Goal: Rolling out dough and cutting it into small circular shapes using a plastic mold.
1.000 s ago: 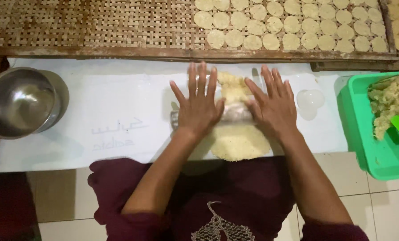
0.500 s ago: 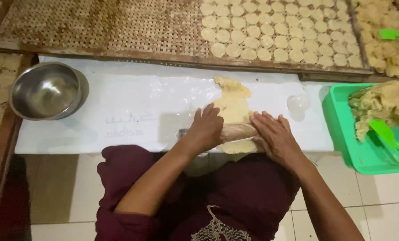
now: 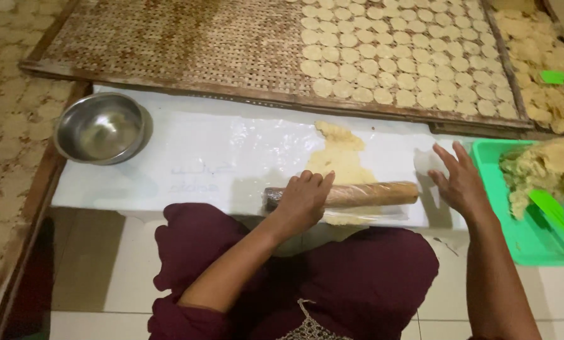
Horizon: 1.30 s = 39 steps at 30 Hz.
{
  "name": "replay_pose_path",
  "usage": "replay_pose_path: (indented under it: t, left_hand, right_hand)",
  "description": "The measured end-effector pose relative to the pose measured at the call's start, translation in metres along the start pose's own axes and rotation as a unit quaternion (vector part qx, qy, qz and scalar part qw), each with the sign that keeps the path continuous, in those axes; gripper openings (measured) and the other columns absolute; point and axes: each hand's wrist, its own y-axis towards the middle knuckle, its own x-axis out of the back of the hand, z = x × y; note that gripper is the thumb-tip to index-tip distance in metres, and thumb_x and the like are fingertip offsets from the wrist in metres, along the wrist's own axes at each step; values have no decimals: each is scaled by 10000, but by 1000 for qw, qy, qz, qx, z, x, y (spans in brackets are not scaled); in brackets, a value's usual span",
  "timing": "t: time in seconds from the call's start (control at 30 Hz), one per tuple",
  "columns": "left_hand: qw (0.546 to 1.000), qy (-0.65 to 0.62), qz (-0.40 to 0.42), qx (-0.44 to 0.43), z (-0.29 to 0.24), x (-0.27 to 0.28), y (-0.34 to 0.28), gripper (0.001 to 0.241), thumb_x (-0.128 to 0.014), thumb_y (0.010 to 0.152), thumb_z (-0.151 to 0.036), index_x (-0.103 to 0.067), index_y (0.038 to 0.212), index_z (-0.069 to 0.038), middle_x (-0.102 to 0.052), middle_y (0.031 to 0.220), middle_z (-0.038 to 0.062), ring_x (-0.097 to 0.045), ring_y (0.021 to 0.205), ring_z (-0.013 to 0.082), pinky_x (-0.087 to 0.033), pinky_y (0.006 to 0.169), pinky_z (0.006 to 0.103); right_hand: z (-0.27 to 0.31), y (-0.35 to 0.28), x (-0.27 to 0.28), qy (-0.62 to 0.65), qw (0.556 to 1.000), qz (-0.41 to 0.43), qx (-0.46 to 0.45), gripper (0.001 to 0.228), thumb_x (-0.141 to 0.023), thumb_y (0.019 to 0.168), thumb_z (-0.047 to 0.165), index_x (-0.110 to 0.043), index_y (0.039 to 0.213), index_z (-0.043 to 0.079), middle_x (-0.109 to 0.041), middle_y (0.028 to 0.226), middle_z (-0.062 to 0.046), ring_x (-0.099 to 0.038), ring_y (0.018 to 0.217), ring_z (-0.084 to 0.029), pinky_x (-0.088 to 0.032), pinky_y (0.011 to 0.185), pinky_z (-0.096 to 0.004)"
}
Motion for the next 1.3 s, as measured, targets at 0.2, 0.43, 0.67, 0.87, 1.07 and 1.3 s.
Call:
replay_pose_path:
  t: [0.2, 0.43, 0.67, 0.87, 1.07, 1.3]
  left_hand:
    - [997, -10, -57, 59, 21, 54, -14, 775, -721, 697, -67, -501, 1436, 15, -603, 1109, 157, -540, 1035, 338, -449, 840, 488]
    - [963, 78, -117, 232, 93, 124, -77, 749, -758, 694, -91, -555, 1415, -72, -681, 1081, 191, -591, 990, 384, -482, 829, 536]
    - [893, 171, -113, 402, 112, 154, -128, 766, -799, 742, -170, -547, 1462, -98, -640, 1114, 246, -563, 1037, 446, -459, 819, 582]
    - [871, 191, -120, 436, 144, 129, -140, 769, -782, 803, -138, -518, 1524, -104, -606, 1188, 255, -528, 1100, 439, -433, 884, 568]
    - [890, 207, -161, 374, 133, 135, -124, 877, -850, 707, -152, -486, 1497, -35, -567, 1297, 285, -499, 1166, 471, -395, 877, 594]
    - [934, 120, -262, 209, 103, 130, -39, 457, -840, 810, -73, -634, 1215, -35, -623, 1217, 169, -552, 1178, 368, -434, 1018, 502]
  right_hand:
    - [-20, -1, -26, 1, 999, 28, -16, 611, -679, 926, 179, -545, 1521, 218, -490, 1575, -221, -470, 1458, -389, -413, 1194, -471]
    - [6, 5, -13, 11, 999, 28, -38, 549, -706, 913, 154, -601, 1451, 187, -532, 1543, -208, -502, 1418, -375, -421, 1153, -461]
    - [24, 9, 3, 17, 994, 97, -47, 565, -708, 887, 124, -589, 1439, 157, -576, 1496, -163, -543, 1361, -361, -450, 1108, -454]
    - [67, 13, 20, 22, 990, 130, -56, 559, -732, 879, 119, -600, 1420, 166, -597, 1449, -154, -574, 1313, -347, -484, 1066, -441]
    - [112, 26, 33, 20, 981, 166, -102, 540, -745, 888, 167, -600, 1407, 208, -584, 1449, -143, -703, 1086, -348, -560, 962, -448]
    - [193, 56, 24, 177, 969, 170, 22, 555, -754, 834, 100, -594, 1356, 197, -581, 1452, -107, -676, 1143, -312, -584, 926, -415]
